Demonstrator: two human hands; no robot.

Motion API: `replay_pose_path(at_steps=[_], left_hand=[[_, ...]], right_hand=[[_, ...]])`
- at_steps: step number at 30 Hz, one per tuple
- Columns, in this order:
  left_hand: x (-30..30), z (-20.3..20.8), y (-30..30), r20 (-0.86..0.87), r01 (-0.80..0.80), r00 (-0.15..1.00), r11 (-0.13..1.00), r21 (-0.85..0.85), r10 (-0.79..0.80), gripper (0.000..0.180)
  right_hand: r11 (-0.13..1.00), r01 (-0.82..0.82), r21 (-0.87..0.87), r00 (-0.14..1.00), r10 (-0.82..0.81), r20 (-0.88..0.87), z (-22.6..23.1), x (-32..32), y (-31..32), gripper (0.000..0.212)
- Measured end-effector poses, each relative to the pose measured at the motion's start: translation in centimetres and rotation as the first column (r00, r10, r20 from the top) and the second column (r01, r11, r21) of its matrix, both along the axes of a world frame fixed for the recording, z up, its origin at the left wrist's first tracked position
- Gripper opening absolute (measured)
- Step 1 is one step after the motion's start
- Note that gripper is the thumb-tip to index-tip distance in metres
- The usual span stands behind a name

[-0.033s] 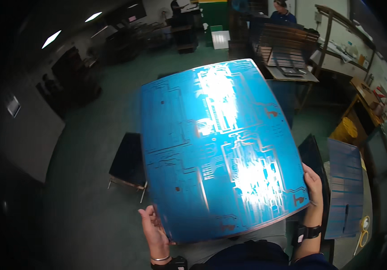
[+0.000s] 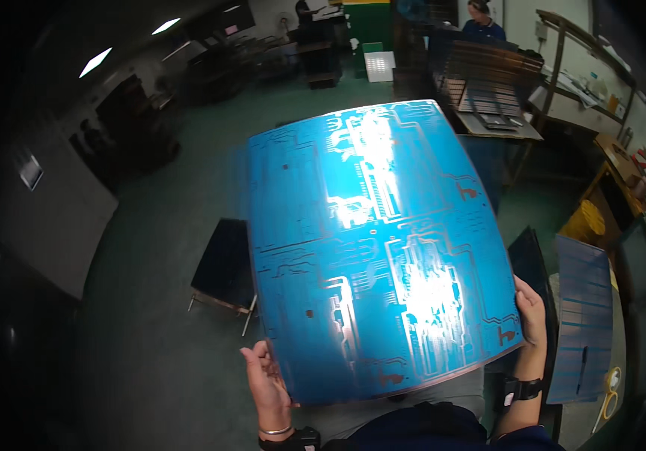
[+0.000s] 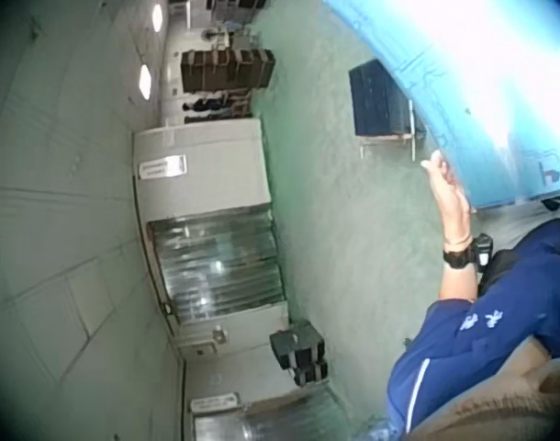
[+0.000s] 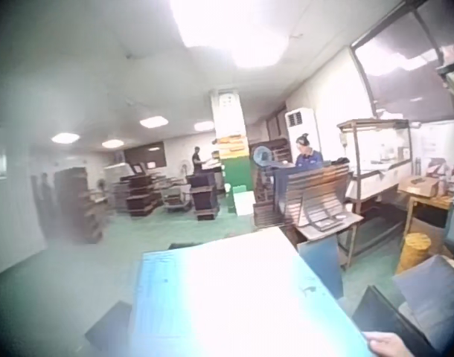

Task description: The person is inspecting a large blue printed circuit board, marking it with a pen, and then placing it into a storage rack.

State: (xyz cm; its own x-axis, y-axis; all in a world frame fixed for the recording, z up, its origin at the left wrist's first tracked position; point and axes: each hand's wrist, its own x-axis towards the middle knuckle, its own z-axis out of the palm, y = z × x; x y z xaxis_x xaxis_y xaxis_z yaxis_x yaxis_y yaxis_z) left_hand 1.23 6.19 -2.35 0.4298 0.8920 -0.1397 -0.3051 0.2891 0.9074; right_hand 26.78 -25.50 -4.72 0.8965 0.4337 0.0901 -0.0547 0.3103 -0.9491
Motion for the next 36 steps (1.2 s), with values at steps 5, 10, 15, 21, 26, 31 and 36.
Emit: replay_pose_path(at_steps=[5,10,15,21,26,31,36], left_hand=[[-1.3,0.0,-0.2,0.049,0.156,0.986,0.986,0.05,-0.159,0.055],[-1.3,0.2,-0.7,0.002,0.193,0.981,0.965,0.177,-0.196,0.057],[-1.5,0.1,-0.7,-0.02,0.235,0.972,0.95,0.206,-0.236,0.059],[-1.5,-0.2,-0.5,-0.02,0.262,0.964,0.929,0.262,-0.266,0.061],[-1.3,0.5,-1.1,-0.113,0.227,0.973,0.924,0.307,-0.201,0.061],[-1.6,0.0,-1.1,-0.202,0.229,0.966,0.901,0.369,-0.163,0.061],[-2.7,-2.6,-0.8,-0.202,0.225,0.967,0.883,0.411,-0.152,0.06]], right_hand=[[1.0,-0.022,0.013,0.999,0.022,-0.031,-1.9,0.1,0.4,0.053],[1.0,-0.021,0.006,0.999,0.021,-0.049,-3.1,-0.2,1.0,0.048],[1.0,0.005,-0.021,0.997,-0.006,-0.072,-4.0,0.3,0.6,0.031],[0.999,0.028,-0.037,0.994,-0.032,-0.108,-4.4,0.6,0.8,0.022],[1.0,0.02,-0.022,0.991,-0.023,-0.131,-4.1,0.4,1.1,0.019],[0.999,0.03,-0.019,0.992,-0.032,-0.123,-4.7,0.4,1.0,0.018],[0.999,0.051,0.003,0.989,-0.051,-0.142,-4.2,-0.1,1.3,0.016]])
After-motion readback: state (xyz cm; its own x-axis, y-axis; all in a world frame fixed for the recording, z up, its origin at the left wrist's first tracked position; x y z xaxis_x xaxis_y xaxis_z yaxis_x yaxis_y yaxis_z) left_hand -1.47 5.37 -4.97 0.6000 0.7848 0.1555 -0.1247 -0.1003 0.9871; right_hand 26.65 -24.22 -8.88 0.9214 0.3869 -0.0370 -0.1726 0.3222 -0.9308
